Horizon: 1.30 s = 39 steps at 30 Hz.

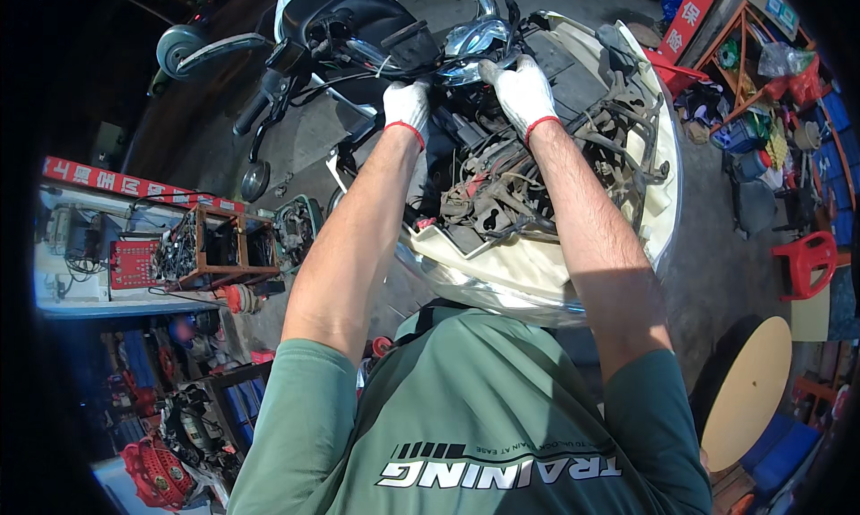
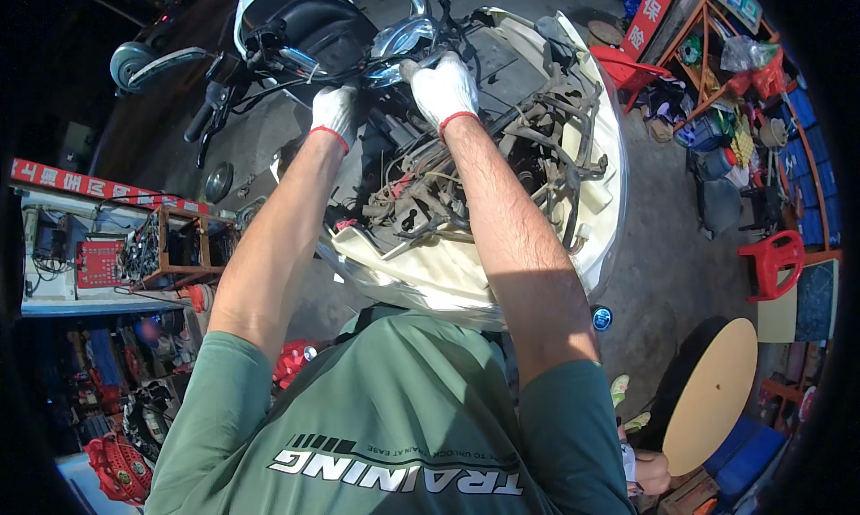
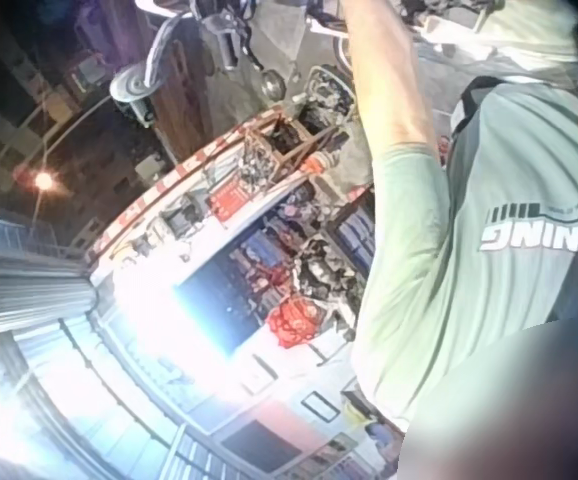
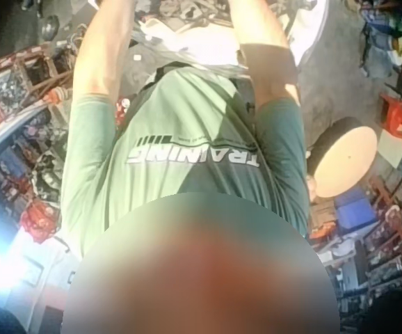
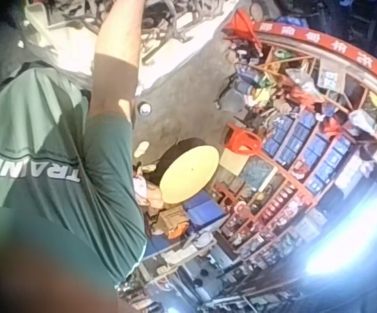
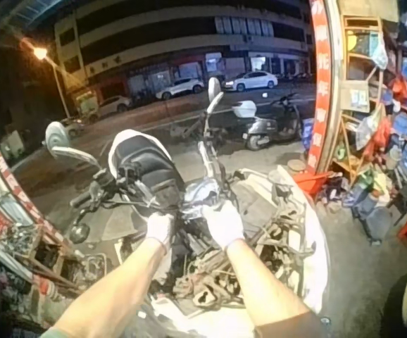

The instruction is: The person works on the front handlebar area of a white scooter, manipulating wires and components with gloved hands. The person repeatedly adjusts and connects parts within the exposed wiring harness near the steering column.

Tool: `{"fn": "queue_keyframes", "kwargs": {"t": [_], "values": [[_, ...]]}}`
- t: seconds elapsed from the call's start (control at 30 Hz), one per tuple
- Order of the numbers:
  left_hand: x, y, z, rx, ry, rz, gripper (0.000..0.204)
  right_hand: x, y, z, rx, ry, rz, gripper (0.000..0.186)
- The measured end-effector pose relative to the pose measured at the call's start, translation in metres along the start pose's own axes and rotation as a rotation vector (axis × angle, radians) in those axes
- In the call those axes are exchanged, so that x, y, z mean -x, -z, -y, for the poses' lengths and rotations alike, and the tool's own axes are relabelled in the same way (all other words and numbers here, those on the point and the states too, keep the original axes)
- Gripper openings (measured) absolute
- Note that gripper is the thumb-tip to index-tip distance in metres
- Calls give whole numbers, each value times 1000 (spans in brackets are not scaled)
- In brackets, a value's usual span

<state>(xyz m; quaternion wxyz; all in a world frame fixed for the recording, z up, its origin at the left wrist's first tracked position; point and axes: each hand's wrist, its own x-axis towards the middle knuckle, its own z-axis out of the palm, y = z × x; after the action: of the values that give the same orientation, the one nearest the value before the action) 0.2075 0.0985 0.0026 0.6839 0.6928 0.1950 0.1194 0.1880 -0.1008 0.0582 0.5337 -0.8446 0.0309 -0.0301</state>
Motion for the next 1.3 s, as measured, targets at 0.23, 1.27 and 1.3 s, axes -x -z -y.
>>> {"fn": "queue_keyframes", "kwargs": {"t": [0.23,1.27,1.3], "values": [[4,-12,4,328,-86,79,24,-6,1,-3,-20,27,40,59],[29,-10,-12,-48,-143,-141,27,-144,-32,50,848,743,367,44],[27,-9,-11,-34,-158,-150,24,-142,-33,55,862,723,391,44]]}}
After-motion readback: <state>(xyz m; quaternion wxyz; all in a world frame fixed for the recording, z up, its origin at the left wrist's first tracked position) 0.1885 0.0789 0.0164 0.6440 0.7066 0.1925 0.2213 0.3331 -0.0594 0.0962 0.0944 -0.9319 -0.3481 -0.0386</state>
